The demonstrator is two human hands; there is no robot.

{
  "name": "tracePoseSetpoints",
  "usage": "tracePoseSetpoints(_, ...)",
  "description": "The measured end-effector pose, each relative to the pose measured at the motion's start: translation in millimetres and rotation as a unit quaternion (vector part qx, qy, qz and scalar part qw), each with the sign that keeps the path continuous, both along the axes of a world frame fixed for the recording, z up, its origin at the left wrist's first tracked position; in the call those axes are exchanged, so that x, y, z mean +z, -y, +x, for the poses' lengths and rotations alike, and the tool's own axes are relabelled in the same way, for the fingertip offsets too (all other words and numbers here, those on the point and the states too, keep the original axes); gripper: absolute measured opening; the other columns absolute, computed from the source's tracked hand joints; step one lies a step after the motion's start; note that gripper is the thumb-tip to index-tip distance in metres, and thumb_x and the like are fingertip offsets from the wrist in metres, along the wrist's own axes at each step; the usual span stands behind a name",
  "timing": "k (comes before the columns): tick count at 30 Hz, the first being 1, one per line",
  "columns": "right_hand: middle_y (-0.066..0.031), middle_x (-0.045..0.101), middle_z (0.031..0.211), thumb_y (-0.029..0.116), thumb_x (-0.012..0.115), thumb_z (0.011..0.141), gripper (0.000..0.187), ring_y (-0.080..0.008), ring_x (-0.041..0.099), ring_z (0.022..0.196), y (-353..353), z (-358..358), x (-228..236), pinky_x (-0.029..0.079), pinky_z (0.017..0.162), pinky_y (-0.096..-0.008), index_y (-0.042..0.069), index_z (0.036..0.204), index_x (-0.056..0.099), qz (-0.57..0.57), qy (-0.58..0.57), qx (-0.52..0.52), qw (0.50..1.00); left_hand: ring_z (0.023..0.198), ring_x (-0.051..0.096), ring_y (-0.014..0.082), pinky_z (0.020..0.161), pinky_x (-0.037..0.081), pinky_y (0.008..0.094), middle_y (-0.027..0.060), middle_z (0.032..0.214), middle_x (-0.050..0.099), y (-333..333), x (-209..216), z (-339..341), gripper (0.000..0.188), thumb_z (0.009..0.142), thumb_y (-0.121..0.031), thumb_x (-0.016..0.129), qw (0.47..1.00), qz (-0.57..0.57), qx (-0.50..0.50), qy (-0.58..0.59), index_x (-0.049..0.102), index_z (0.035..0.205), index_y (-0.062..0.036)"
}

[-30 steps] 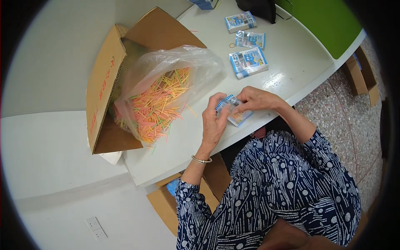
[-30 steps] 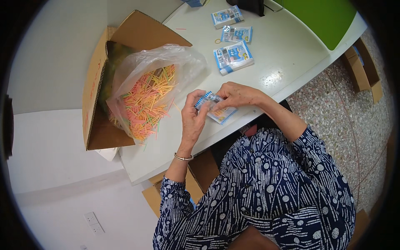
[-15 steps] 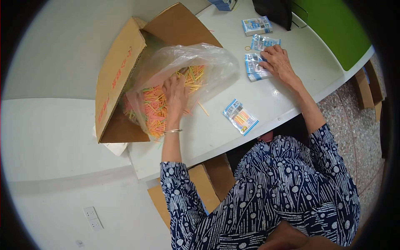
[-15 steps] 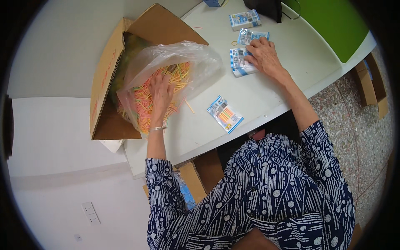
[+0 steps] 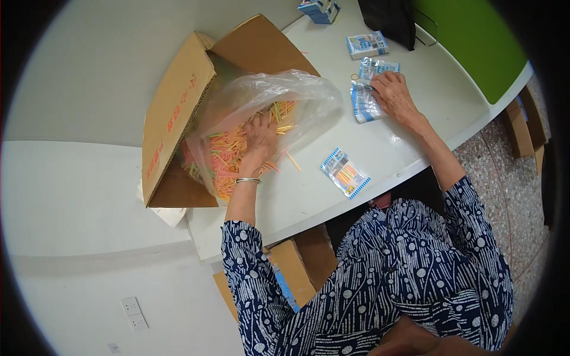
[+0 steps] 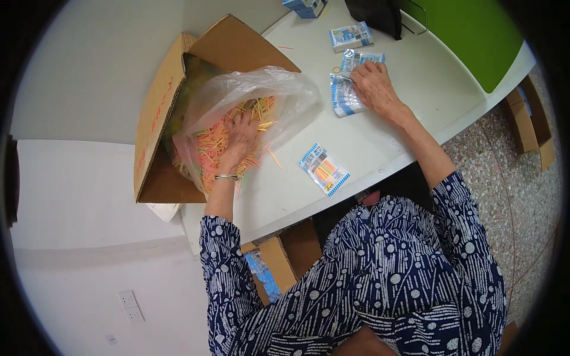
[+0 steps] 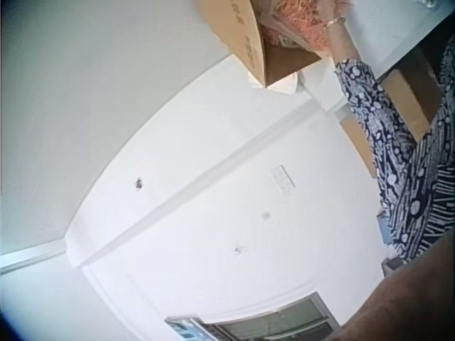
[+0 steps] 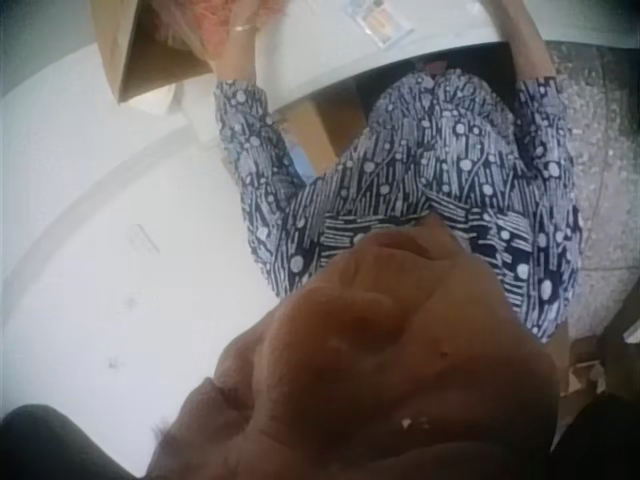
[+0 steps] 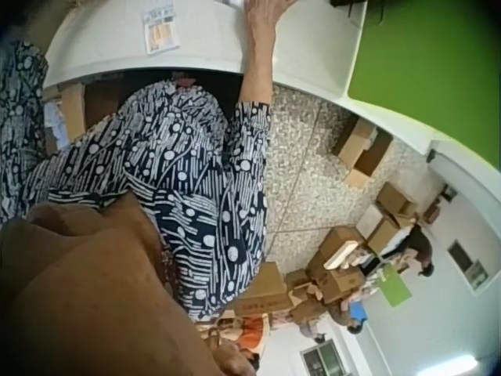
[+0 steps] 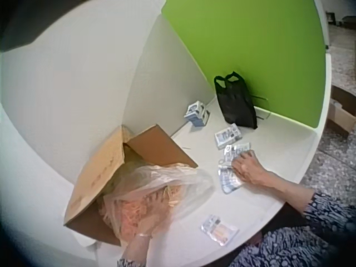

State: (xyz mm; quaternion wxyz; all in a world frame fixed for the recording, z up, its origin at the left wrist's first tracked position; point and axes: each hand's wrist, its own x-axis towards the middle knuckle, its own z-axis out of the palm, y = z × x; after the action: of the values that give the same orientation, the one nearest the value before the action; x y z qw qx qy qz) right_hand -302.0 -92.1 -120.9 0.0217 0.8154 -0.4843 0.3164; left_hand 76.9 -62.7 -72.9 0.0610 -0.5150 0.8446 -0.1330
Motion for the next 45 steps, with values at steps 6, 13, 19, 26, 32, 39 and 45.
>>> tracePoseSetpoints(6,-0.0111,0.054,0.107,0.005,0.063,0.077,0.032,-0.0269,0.047,0.106,-4.2,4.4,29.3,0.033,0.096,-0.0402,0.005,0.108,0.052,0.025,-0.005,0.017,1.0,0.119,0.037,0.0373,0.096,0.028,0.0607,0.0209,0.135,0.038,5.6,3.0,-5.8,0.026,0.073,-0.012,0.055,0.994,-0.058,-0.049,0.072,0.062,0.095,-0.0012)
tracePoseSetpoints(13,-0.0112,0.055,0.098,0.006,0.064,0.077,0.02,-0.0284,0.051,0.097,-5.0,-11.6,27.5,0.039,0.086,-0.0389,0.004,0.094,0.054,0.109,0.088,0.052,0.989,0.117,0.042,0.0391,0.094,0.033,0.0557,0.0207,0.128,0.046,18.9,19.2,-11.0,0.022,0.074,-0.009,0.054,0.994,-0.042,-0.04,-0.098,0.063,0.091,-0.0002)
tracePoseSetpoints(19,-0.0091,0.052,0.07,0.011,0.06,0.083,0.016,-0.0223,0.048,0.063,-18.7,-4.3,71.3,0.04,0.06,-0.0328,0.001,0.081,0.049,0.169,0.218,0.087,0.957,0.092,0.057,0.0383,0.08,0.044,0.0463,0.0212,0.098,0.062,42.7,9.4,-24.2,0.028,0.071,-0.016,0.055,0.992,-0.055,-0.001,-0.117,0.062,0.092,0.0015)
tracePoseSetpoints(26,-0.0017,0.048,0.064,0.016,0.062,0.083,0.022,-0.0085,0.042,0.061,-56.5,6.3,81.2,0.036,0.056,-0.0256,-0.001,0.073,0.051,0.297,0.347,0.149,0.877,0.09,0.058,0.038,0.079,0.044,0.0504,0.021,0.096,0.063,58.4,-8.1,-44.5,0.03,0.073,-0.02,0.051,0.991,-0.041,0.021,-0.123,0.062,0.092,0.0003)
tracePoseSetpoints(32,-0.0019,0.049,0.065,0.016,0.062,0.083,0.022,-0.0085,0.044,0.063,-73.5,35.8,68.6,0.038,0.058,-0.0252,-0.002,0.075,0.052,0.337,0.359,0.181,0.851,0.094,0.058,0.0381,0.084,0.042,0.0504,0.0207,0.099,0.062,58.4,-24.3,-55.6,0.031,0.077,-0.023,0.052,0.993,-0.064,0.078,-0.07,0.061,0.096,-0.0003)
tracePoseSetpoints(39,-0.0004,0.048,0.067,0.016,0.061,0.084,0.022,-0.0073,0.043,0.065,-82.0,37.6,61.4,0.037,0.058,-0.0247,-0.002,0.076,0.052,0.385,0.358,0.184,0.831,0.114,0.047,0.0347,0.099,0.028,0.0536,0.0189,0.117,0.056,53.3,-39.5,-67.6,0.033,0.083,-0.011,0.044,0.978,-0.146,0.061,-0.136,0.058,0.113,-0.0056)
tracePoseSetpoints(45,0.0016,0.047,0.067,0.016,0.061,0.085,0.021,-0.0059,0.042,0.064,-90.4,43.3,53.2,0.036,0.057,-0.0233,-0.002,0.076,0.053,0.398,0.379,0.202,0.811,0.121,0.04,0.0366,0.102,0.02,0.0565,0.0195,0.125,0.05,54.9,-45.0,-68.2,0.037,0.079,-0.012,0.048,0.989,-0.093,0.086,-0.074,0.055,0.114,-0.0021)
